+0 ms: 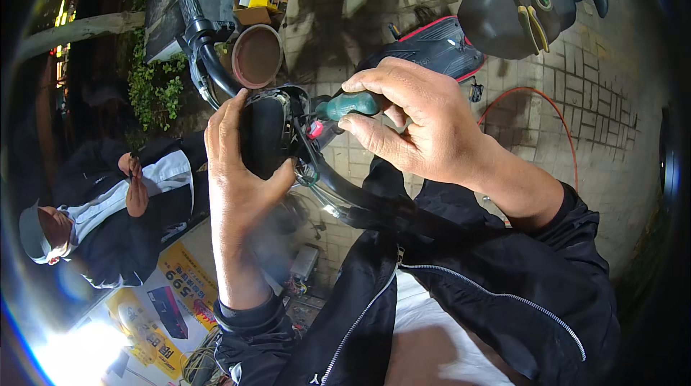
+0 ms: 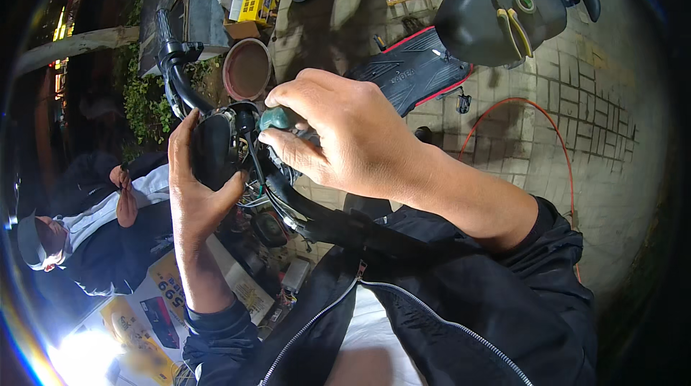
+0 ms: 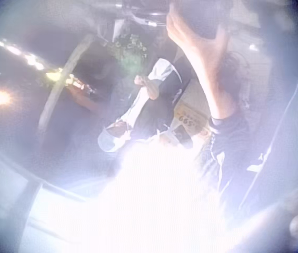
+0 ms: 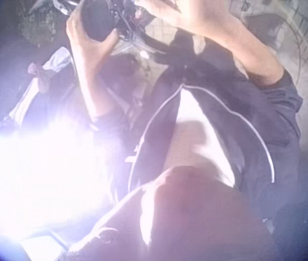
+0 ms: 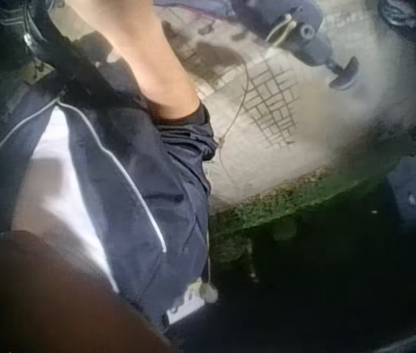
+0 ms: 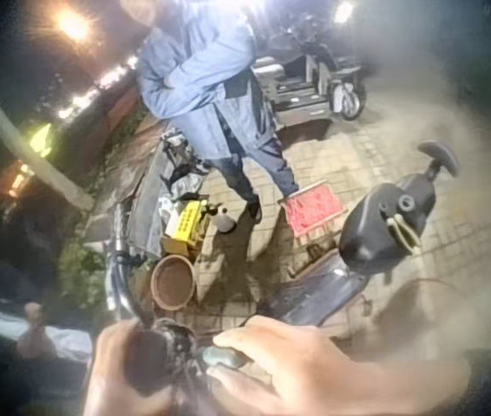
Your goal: The person wraps electrical tape around exposed wires on the scooter's handlebar area, then uses a screwdriver to tighten screws on the handlebar assembly. The work is performed in a cluttered workshop with tools and parts visible in the background.
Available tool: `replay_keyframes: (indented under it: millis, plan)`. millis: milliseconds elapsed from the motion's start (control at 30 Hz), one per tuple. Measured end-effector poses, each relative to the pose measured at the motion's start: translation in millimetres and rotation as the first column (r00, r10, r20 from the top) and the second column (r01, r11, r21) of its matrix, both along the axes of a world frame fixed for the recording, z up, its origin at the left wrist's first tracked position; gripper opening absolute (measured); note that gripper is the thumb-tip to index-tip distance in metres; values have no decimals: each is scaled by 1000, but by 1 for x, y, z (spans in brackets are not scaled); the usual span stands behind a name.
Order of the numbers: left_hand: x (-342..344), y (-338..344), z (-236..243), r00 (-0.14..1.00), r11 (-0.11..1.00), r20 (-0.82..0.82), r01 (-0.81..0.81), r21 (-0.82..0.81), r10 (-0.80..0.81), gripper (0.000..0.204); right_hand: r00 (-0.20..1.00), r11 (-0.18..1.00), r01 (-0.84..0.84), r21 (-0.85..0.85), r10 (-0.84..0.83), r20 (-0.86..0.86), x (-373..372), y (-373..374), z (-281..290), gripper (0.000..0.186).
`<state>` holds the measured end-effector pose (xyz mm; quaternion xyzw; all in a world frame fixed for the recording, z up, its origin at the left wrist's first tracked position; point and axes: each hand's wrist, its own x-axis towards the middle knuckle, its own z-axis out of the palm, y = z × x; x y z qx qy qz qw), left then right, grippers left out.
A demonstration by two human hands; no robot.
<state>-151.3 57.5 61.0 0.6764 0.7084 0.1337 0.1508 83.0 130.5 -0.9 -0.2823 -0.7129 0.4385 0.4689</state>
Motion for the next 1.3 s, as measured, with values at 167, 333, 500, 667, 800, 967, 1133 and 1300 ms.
replay_keyframes:
  millis: [167, 333, 500, 667, 800, 967, 1133, 1300]
  plan:
    - [1, 2, -1, 1000, 1000, 1, 23, -1, -23, 89, 1000, 1000, 21, -11, -21, -15, 11, -2, 0, 29]
    - [4, 4, 0, 1000, 1000, -2, 24, -17, -24, 86, 997, 999, 49, -6, -49, -59, 12, -2, -2, 30]
    - [6, 4, 1, 997, 999, -60, 42, -25, -44, 84, 1000, 996, 21, 84, -20, -5, -2, 0, -1, 28]
    - [8, 1, 0, 991, 997, -108, 74, -4, -74, 83, 996, 988, -80, 131, 73, 55, -5, 9, 6, 30]
    - [9, -2, -1, 985, 997, -155, 72, -5, -72, 83, 991, 991, -107, 86, 100, 85, -3, 15, 10, 28]
    - [10, -2, -2, 983, 996, -164, 87, -3, -86, 82, 995, 992, -86, 90, 80, 64, 2, 16, 9, 29]
    - [12, -2, -2, 986, 998, -152, 62, -11, -63, 82, 997, 994, -74, 80, 72, 32, 3, 17, 9, 28]
    - [13, -1, -2, 989, 998, -135, 63, -16, -64, 81, 997, 994, -65, 89, 63, 34, 5, 18, 9, 29]
